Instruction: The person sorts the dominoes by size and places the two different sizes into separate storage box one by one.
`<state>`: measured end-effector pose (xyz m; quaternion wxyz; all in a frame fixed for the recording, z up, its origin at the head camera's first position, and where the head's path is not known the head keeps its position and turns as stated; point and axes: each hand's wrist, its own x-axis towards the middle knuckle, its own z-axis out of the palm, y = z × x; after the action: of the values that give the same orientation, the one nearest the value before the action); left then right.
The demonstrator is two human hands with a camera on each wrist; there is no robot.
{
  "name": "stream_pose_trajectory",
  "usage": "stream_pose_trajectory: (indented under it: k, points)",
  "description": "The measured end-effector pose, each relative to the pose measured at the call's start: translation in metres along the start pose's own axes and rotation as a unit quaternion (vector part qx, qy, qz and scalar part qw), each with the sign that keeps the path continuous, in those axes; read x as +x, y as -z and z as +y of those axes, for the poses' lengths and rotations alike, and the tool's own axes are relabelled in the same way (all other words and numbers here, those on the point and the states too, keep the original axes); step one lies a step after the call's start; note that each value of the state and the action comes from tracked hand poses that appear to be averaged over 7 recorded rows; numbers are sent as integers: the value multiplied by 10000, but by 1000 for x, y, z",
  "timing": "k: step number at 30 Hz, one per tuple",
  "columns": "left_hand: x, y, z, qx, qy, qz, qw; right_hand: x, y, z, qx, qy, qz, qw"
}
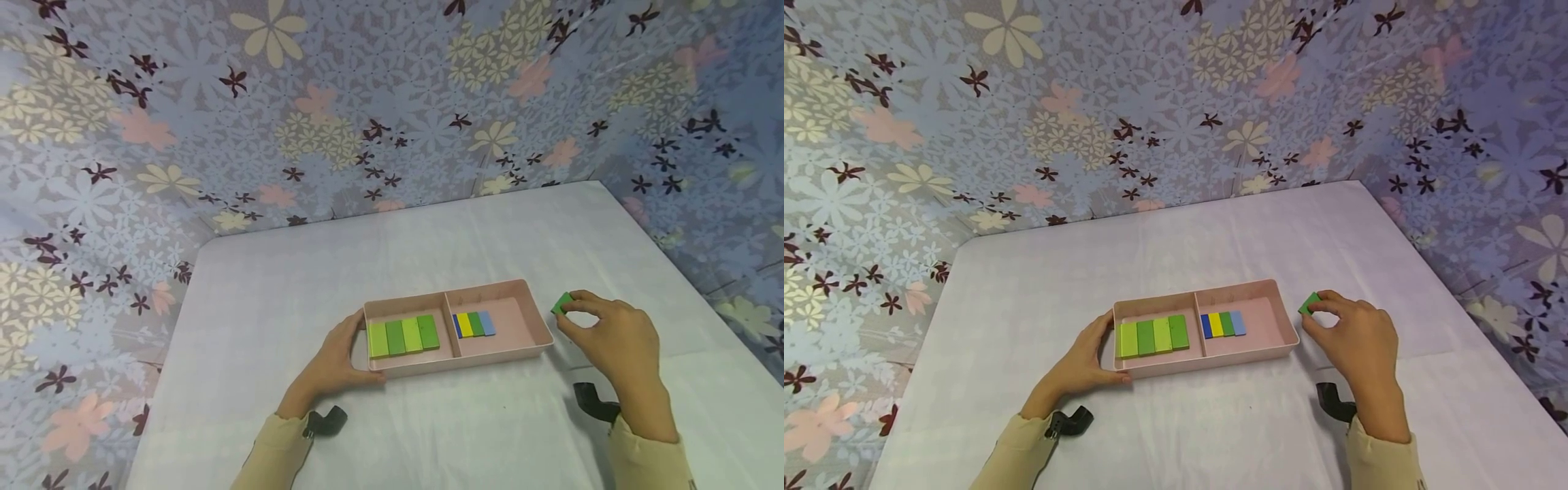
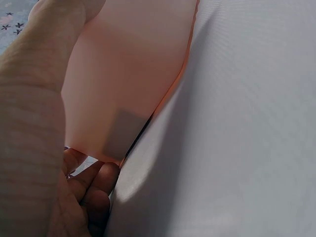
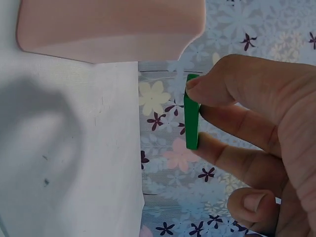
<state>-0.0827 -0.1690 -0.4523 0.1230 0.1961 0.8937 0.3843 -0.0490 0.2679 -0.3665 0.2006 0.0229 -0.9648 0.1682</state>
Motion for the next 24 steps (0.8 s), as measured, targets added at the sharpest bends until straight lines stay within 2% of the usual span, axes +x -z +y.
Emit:
stream_pose_trajectory:
  k: [5,13,19,24]
  points:
    - [0,0,0,38,6,1,10000,3,1,-2,60,16,-153,9999]
    - [0,0,1,15,40,-59,10000,8,-1,-5,169,458,-162,9987]
    - [0,1,1,21,112,-86,9999,10,-3,-7,217,617,-124,9978]
    - [-1,2,3,-1,64,-47,10000,11,-3,-10,312,427,-504,9973]
